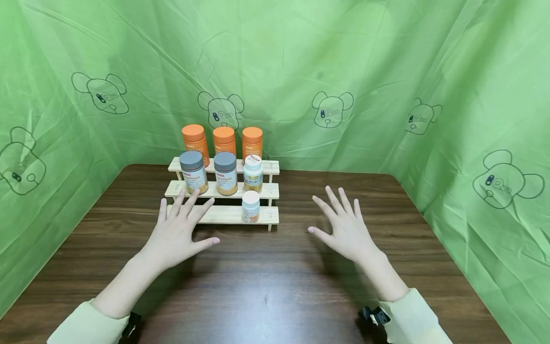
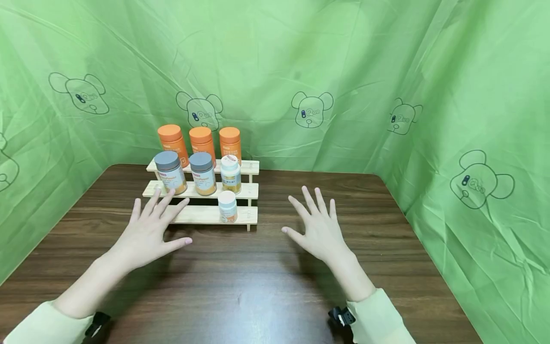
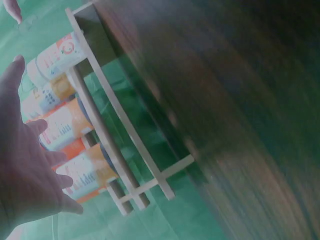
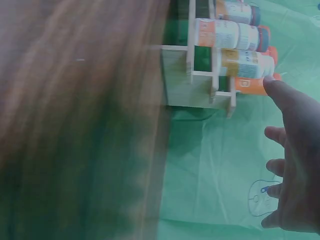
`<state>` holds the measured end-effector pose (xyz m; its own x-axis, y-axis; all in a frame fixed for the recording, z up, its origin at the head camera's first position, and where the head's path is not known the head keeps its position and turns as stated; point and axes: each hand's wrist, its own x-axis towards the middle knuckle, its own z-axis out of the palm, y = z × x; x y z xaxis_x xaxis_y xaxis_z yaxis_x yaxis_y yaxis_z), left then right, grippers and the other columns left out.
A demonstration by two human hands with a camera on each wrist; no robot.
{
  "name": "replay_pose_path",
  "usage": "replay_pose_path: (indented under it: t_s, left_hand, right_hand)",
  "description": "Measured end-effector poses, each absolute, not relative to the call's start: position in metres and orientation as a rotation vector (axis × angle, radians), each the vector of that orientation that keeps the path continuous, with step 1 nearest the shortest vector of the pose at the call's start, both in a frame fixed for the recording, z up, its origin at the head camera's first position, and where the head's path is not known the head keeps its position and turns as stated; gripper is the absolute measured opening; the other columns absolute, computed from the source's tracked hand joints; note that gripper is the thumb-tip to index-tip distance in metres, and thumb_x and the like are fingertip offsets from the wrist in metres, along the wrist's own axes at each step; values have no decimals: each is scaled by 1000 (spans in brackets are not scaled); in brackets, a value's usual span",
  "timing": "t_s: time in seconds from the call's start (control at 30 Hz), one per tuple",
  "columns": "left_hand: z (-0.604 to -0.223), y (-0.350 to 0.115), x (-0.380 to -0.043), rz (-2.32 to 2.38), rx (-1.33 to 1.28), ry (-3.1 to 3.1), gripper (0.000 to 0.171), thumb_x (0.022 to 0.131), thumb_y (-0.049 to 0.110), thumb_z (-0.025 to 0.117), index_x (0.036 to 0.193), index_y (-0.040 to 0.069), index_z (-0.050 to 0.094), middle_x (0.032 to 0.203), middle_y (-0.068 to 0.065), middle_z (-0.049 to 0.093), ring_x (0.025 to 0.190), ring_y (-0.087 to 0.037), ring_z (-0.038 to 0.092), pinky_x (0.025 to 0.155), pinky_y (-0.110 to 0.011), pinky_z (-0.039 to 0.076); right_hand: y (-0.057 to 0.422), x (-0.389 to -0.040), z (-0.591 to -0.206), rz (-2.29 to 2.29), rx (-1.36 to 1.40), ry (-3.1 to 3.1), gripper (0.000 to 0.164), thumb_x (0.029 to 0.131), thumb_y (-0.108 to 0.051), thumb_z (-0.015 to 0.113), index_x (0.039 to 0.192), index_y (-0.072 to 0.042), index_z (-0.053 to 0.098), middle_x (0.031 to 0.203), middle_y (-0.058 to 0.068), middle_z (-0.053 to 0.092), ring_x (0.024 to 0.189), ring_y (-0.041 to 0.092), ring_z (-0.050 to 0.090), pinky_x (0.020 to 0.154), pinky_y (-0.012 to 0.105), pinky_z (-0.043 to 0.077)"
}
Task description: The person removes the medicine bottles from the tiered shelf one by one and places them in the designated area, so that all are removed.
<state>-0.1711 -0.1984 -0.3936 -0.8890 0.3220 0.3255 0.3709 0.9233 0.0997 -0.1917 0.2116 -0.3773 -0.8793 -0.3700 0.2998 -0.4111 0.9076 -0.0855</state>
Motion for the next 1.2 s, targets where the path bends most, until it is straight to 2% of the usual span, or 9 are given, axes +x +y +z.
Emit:
replay_pose_path:
  t_s: [0.2,0.37,0.57,0.8,1.0,1.2]
  left_hand:
    - [-386,-210,-174,-244,-536,-2754,93,76,73,56,151,34,18,157,-10,18,144,-35,2,108,-63,-5]
    - [-380,-224,-180,-263,-558,-2721,91,75,70,60,150,31,25,156,-10,21,145,-31,3,109,-62,0]
    - [-377,-242,-185,-288,-593,-2686,90,75,64,66,148,26,31,154,-9,26,144,-32,11,110,-60,0]
    - [-383,-262,-192,-358,-638,-2683,85,74,58,71,145,25,37,151,-10,31,141,-34,20,112,-56,2]
    - [-394,-279,-199,-424,-649,-2700,86,72,54,75,144,25,39,146,-13,39,137,-36,27,112,-55,8]
    - [-404,-292,-205,-483,-638,-2730,85,68,52,79,141,23,44,140,-13,45,132,-39,31,106,-62,16]
  right_hand:
    - [204,-201,-360,233,601,-2748,76,85,-71,45,149,-36,25,159,-3,2,145,25,-4,107,65,7]
    - [195,-211,-345,266,607,-2715,76,84,-73,42,148,-38,24,159,-5,2,145,24,-5,108,64,6]
    - [183,-226,-329,309,621,-2693,75,85,-72,41,149,-37,23,158,-6,2,145,23,-4,110,61,6]
    - [166,-244,-315,363,677,-2663,73,87,-68,44,149,-35,23,158,-4,6,145,20,0,112,55,10]
    - [150,-259,-304,456,737,-2652,73,88,-66,45,150,-34,22,158,-3,10,145,20,5,114,48,13]
    - [136,-273,-292,589,768,-2681,72,89,-58,52,149,-35,21,157,-4,13,145,19,9,111,52,18]
